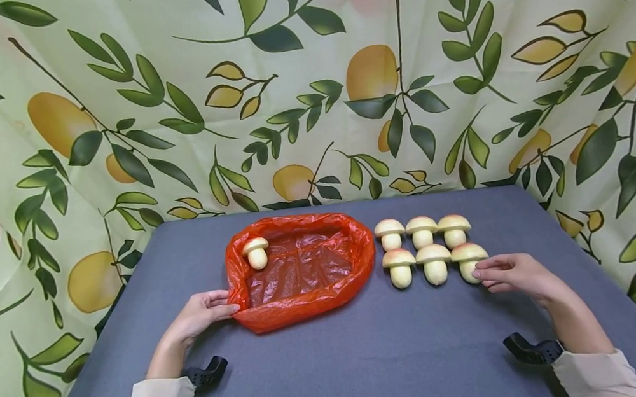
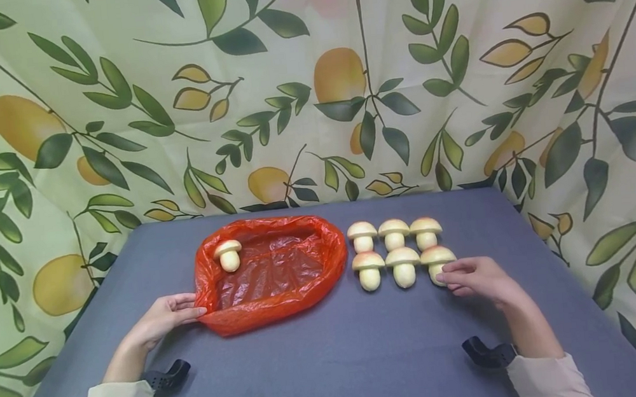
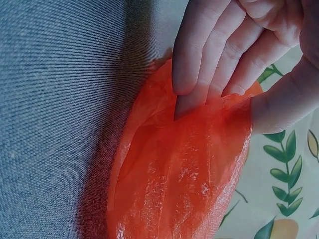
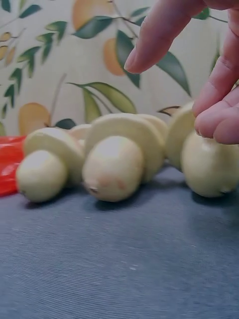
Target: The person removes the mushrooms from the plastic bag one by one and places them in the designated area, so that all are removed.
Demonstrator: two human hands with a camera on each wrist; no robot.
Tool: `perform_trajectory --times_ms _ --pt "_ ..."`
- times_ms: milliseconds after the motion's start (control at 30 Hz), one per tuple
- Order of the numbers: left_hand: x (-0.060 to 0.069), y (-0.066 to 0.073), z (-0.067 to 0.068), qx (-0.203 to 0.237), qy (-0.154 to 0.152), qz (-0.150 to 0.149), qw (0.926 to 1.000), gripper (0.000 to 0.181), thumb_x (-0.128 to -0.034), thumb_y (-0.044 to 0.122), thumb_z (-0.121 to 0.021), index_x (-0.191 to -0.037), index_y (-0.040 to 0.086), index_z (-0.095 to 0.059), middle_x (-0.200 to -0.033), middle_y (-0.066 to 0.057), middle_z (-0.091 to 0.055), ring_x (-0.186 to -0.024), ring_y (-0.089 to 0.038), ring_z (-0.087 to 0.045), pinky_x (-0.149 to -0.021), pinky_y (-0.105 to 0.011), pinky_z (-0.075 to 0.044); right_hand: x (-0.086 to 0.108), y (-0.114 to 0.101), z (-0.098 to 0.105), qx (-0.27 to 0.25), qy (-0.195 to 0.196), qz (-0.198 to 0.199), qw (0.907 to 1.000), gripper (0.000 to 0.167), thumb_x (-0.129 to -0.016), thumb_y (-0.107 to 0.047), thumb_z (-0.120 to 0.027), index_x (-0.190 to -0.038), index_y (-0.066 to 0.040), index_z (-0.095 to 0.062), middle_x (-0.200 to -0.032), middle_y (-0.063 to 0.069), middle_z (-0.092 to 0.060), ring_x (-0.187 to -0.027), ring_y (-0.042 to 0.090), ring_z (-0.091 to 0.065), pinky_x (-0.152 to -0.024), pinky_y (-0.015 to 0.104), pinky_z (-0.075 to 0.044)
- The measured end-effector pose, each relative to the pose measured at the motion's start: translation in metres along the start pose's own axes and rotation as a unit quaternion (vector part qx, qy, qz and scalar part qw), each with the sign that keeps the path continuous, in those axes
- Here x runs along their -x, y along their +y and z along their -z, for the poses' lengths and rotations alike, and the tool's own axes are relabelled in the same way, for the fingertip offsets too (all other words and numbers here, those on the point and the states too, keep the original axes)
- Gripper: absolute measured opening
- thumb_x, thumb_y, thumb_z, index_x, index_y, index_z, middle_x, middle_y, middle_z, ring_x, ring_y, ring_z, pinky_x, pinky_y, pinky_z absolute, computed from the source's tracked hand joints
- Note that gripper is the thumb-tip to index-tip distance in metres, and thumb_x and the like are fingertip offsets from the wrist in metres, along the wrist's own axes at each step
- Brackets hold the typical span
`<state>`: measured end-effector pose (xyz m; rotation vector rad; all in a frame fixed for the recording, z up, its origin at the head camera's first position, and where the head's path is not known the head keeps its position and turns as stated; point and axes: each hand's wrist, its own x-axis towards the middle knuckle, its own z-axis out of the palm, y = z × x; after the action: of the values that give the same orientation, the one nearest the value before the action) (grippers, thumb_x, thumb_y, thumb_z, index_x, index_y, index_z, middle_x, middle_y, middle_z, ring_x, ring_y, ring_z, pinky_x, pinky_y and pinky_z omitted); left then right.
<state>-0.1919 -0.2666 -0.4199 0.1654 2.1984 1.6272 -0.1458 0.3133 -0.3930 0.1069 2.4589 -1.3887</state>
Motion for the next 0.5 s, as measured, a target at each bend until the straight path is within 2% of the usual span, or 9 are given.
perform_trajectory --times_ms 300,500 --pt "-0.001 -0.001 0.0 -0.004 0.004 0.002 1.0 0.056 -0.0881 0.009 -0.067 -0.126 -0.024 -0.043 -0.096 0.001 -0.074 -0.08 0.003 -0.068 -0.077 -0.018 -0.056 -0.003 -0.019 -0.016 -0.018 -0.049 0.058 0.9969 0.05 -0.096 -0.022 -0.058 -0.124 0.018 -0.05 -0.091 -0.008 -0.068 -0.082 0.002 -0.067 -0.075 0.024 -0.058" --pt "-0.002 -0.001 0.0 -0.003 0.004 0.0 1.0 0.054 -0.0881 0.008 -0.067 -0.126 -0.024 -0.044 -0.096 0.001 -0.074 -0.08 0.003 -0.068 -0.077 -0.018 -0.056 -0.006 -0.033 -0.03 -0.037 -0.083 0.082 0.9925 0.05 -0.096 -0.022 -0.058 -0.122 0.019 -0.05 -0.089 -0.009 -0.069 -0.081 0.003 -0.067 -0.075 0.025 -0.058"
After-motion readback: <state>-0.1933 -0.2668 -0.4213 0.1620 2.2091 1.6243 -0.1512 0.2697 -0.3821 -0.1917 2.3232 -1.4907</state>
